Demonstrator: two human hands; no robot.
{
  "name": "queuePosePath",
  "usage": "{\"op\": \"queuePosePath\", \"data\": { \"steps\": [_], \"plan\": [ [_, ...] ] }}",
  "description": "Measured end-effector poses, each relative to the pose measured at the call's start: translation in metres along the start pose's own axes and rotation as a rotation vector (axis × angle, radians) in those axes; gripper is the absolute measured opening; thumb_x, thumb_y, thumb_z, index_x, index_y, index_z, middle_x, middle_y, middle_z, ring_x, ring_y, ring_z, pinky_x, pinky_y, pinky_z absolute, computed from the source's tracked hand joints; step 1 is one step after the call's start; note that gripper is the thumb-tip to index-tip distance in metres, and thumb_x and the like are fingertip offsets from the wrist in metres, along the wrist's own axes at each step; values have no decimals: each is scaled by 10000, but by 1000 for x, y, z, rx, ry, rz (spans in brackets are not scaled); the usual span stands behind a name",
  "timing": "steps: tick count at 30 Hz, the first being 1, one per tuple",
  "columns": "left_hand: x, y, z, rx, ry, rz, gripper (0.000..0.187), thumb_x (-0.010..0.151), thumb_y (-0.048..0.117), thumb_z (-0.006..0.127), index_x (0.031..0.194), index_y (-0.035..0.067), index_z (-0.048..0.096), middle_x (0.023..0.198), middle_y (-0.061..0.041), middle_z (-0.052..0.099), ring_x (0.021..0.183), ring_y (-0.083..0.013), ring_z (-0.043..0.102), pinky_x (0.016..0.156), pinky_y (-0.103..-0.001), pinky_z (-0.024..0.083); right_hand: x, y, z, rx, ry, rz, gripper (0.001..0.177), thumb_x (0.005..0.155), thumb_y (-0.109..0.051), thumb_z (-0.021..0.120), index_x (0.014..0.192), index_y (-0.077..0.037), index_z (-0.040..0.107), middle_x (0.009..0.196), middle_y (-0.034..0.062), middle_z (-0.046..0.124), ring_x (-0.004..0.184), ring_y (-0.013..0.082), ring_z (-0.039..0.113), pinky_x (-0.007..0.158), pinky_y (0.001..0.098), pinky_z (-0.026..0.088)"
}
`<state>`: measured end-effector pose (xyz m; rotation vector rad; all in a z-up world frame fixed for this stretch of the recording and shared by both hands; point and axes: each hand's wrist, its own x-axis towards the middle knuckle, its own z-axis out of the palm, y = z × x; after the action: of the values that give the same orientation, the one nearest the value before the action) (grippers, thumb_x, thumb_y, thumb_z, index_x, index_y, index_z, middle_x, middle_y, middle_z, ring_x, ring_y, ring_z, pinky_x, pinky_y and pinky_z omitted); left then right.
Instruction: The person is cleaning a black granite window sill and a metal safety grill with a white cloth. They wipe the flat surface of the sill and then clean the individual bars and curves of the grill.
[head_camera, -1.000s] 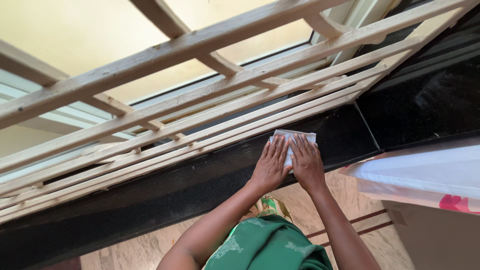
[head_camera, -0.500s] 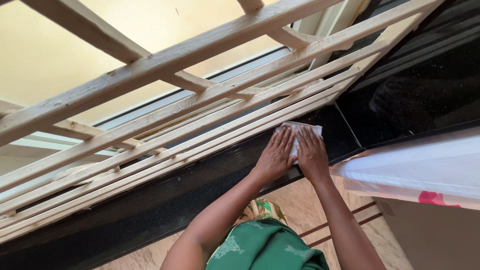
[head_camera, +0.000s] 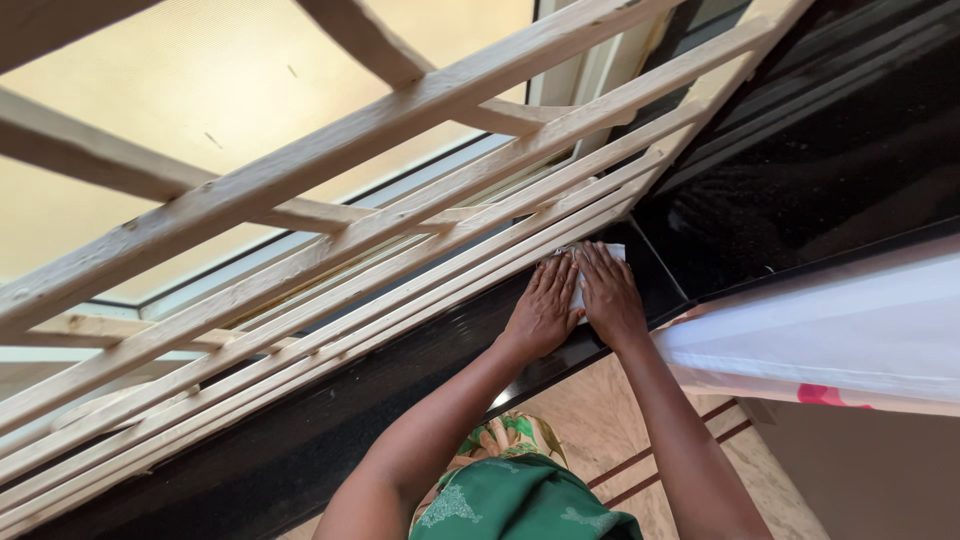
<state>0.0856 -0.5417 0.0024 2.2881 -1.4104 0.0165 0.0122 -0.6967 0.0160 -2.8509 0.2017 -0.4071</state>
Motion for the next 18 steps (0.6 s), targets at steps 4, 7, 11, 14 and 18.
{"op": "queuePosePath", "data": {
  "steps": [4, 7, 11, 14, 18],
  "plan": [
    [19, 5, 12, 9, 18, 25, 770, 1016, 428, 508, 1597, -20, 274, 1683, -217, 249, 1584, -349, 179, 1290, -465, 111, 14, 22, -1, -9, -7, 49, 489, 1048, -176, 444, 1532, -112, 479, 1613, 74, 442, 1531, 244, 335, 1237, 451, 266],
    [35, 11, 17, -28, 26, 36, 776, 999, 422, 526, 1593, -17, 291, 1677, -217, 254, 1579, -346, 185, 1287, -470, 121, 11, 37, 0, -13, 40, 63, 476, 1052, -170, 450, 1522, -103, 489, 1605, 93, 453, 1522, 259, 345, 1227, 459, 275],
    [53, 14, 23, -63, -23, 62, 768, 956, 374, 558, 1574, -13, 319, 1670, -216, 267, 1573, -339, 198, 1284, -471, 138, -3, 54, 5, -69, 139, 102, 457, 1064, -160, 470, 1509, -61, 499, 1608, 132, 463, 1527, 283, 366, 1241, 452, 295],
    [64, 8, 29, -91, -42, 108, 745, 949, 320, 556, 1590, 14, 332, 1675, -202, 286, 1580, -332, 209, 1284, -477, 153, -24, 51, 6, -81, 177, 144, 451, 1066, -166, 488, 1500, -46, 510, 1599, 142, 467, 1519, 285, 378, 1236, 457, 298],
    [79, 0, 35, -27, -50, 175, 718, 959, 295, 534, 1596, 30, 336, 1682, -182, 291, 1584, -312, 217, 1289, -468, 165, -26, 43, 1, -58, 180, 174, 517, 1036, -242, 523, 1495, -9, 484, 1577, 164, 452, 1501, 295, 373, 1213, 473, 289]
  ]
}}
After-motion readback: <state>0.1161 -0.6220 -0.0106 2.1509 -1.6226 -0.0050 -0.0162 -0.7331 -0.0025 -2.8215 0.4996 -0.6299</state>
